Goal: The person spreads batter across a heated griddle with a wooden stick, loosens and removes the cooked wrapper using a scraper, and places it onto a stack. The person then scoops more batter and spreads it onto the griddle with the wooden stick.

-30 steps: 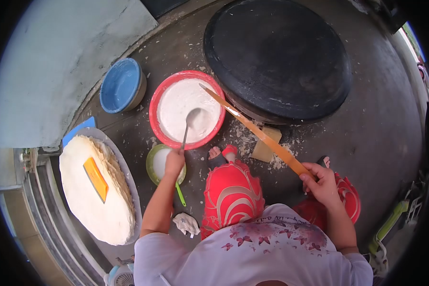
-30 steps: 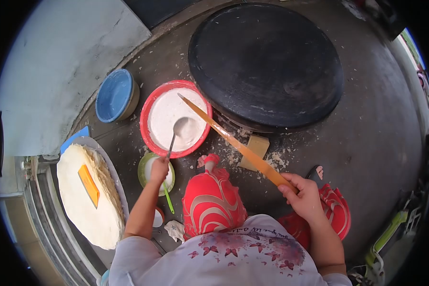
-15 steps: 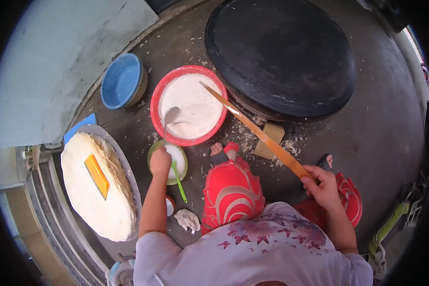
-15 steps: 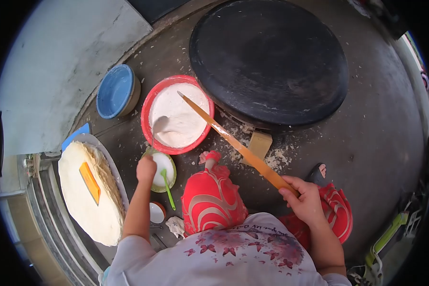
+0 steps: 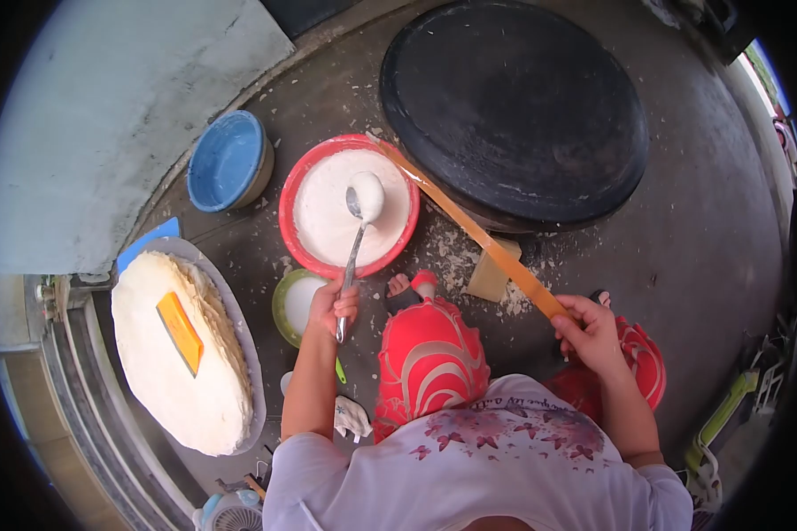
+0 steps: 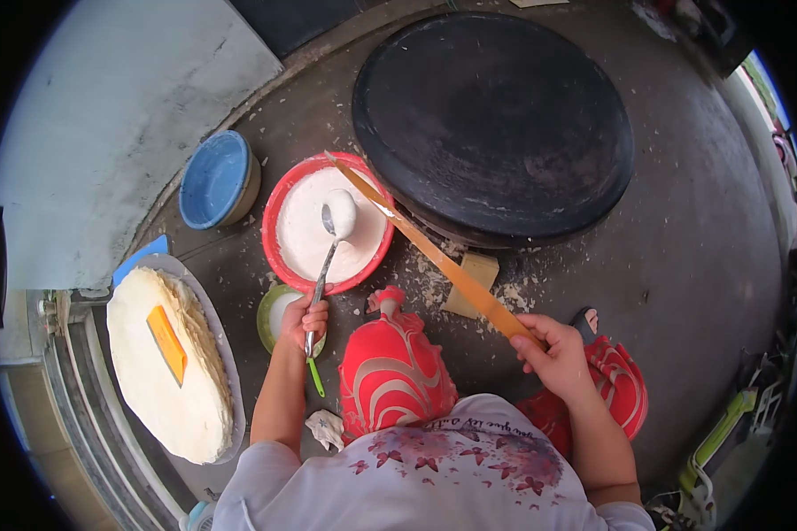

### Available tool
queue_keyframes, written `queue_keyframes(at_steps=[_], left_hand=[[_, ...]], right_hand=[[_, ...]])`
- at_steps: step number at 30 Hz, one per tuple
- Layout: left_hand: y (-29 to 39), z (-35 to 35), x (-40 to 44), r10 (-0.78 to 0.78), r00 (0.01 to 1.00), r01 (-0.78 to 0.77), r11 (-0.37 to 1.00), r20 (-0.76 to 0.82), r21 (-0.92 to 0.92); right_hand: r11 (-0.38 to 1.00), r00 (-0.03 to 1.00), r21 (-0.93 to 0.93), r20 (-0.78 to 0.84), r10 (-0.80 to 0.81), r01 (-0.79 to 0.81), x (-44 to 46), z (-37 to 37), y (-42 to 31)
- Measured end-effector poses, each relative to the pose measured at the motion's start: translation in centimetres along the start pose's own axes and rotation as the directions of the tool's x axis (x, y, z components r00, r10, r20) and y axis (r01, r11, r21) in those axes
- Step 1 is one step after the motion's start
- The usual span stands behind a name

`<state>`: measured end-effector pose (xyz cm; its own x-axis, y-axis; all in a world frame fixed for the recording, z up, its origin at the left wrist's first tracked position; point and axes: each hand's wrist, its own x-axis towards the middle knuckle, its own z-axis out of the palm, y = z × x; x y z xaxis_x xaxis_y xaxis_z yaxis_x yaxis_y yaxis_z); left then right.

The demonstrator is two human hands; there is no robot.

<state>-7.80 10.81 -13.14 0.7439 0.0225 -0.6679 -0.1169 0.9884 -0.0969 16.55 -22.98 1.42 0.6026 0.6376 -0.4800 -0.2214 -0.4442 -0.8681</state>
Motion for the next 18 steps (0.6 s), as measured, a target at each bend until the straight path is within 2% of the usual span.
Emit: queue_keyframes(at_steps=[3,5,7,9,14,15,18], left_hand=[[-0.9,1.4,-3.7,0.06,0.993,-0.062,0.998,0.1,0.02],[-1.6,2.4,-6.2,0.13,0.977,-0.143,0.988,0.169,0.063],[-1.8,3.0,-8.2,0.158,0.975,-0.176,0.979,0.156,0.107],[-2.0,3.9,-10.0,0.246,0.956,-0.281,0.925,0.161,0.256],[-1.8,7.7,-13.4,0.396,0.876,-0.479,0.775,0.274,0.413],[-1.9,8.6,-13.7,0.398,0.873,-0.484,0.77,0.281,0.416],[-2.2,10.6,-14.3,0.509,0.815,-0.575,0.644,0.279,0.505]], right_hand=[[0.998,0.999,0.061,0.021,-0.031,0.029,0.0,-0.1,0.2],[0.998,0.998,0.061,0.056,0.016,-0.019,-0.1,-0.3,0.1],[0.997,0.998,0.078,0.057,-0.002,-0.002,-0.2,-0.2,0.1],[0.995,0.998,0.097,0.055,-0.018,0.013,-0.2,-0.1,0.1],[0.998,0.998,0.056,0.062,-0.024,0.021,-0.3,-0.1,0.4],[0.998,0.998,0.059,0.062,-0.033,0.029,-0.2,-0.3,0.6],[0.995,0.995,0.064,0.057,-0.085,0.081,-0.2,-0.4,1.0]])
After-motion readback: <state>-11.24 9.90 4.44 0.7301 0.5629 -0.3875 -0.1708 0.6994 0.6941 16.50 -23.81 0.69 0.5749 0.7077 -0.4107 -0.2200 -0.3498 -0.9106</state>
